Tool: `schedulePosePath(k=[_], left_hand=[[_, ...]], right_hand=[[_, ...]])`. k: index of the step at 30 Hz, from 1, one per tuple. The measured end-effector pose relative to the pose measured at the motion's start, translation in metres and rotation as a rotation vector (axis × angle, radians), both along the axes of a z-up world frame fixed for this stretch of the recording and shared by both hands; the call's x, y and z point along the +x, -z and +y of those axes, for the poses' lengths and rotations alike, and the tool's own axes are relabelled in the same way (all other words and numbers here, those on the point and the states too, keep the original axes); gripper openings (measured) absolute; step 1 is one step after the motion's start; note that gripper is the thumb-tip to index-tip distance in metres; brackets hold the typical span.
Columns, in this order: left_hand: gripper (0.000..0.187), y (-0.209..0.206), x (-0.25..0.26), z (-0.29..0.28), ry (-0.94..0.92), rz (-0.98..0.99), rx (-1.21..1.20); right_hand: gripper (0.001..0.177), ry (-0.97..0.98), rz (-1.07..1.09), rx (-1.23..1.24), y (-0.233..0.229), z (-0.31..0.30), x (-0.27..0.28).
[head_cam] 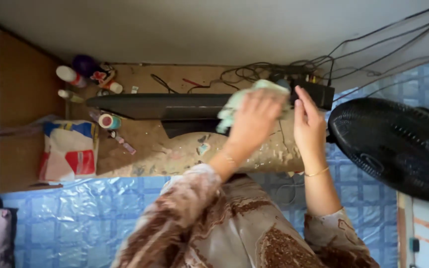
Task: The person wipes the screen and stand of a small television with a cloth. They move the TV slightly to clean behind it and continue wiping the front and sides of the screen and stand.
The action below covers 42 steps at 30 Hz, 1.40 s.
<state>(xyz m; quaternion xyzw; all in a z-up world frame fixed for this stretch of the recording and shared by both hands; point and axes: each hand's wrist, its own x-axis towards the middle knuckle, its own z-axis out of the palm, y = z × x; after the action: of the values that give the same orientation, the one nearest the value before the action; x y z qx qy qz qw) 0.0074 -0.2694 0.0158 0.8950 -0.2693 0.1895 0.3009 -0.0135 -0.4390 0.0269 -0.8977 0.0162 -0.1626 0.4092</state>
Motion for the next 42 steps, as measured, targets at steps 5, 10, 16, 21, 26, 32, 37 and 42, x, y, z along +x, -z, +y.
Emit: schedulePosePath(k=[5, 10, 16, 21, 26, 32, 37, 42], left_hand=[[0.044, 0.0, 0.002, -0.026, -0.021, -0.083, -0.005], [0.047, 0.011, -0.002, 0.083, -0.193, 0.045, 0.035], [0.028, 0.008, -0.008, 0.215, -0.608, -0.001, 0.049], [0.023, 0.014, 0.002, 0.178, -0.663, 0.035, 0.013], [0.019, 0.02, -0.003, 0.044, -0.422, 0.047, 0.009], [0.034, 0.013, -0.009, -0.071, -0.282, -0.085, -0.021], [0.034, 0.026, -0.004, 0.007, -0.336, 0.084, 0.142], [0.013, 0.022, 0.0, 0.153, -0.602, 0.074, -0.043]], right_hand=[[0.039, 0.176, 0.459, -0.126, -0.011, -0.01, 0.009], [0.031, -0.159, 0.112, 0.108, -0.007, -0.026, 0.015], [0.033, -0.197, 0.198, 0.233, 0.004, -0.036, 0.019], [0.032, -0.209, 0.213, 0.245, 0.005, -0.039, 0.021], [0.034, -0.116, 0.344, 0.201, 0.01, -0.045, 0.02], [0.036, -0.08, 0.314, 0.149, 0.028, -0.052, 0.022], [0.035, -0.188, 0.286, 0.241, 0.012, -0.047, 0.021], [0.036, -0.219, 0.297, 0.323, 0.005, -0.041, 0.022]])
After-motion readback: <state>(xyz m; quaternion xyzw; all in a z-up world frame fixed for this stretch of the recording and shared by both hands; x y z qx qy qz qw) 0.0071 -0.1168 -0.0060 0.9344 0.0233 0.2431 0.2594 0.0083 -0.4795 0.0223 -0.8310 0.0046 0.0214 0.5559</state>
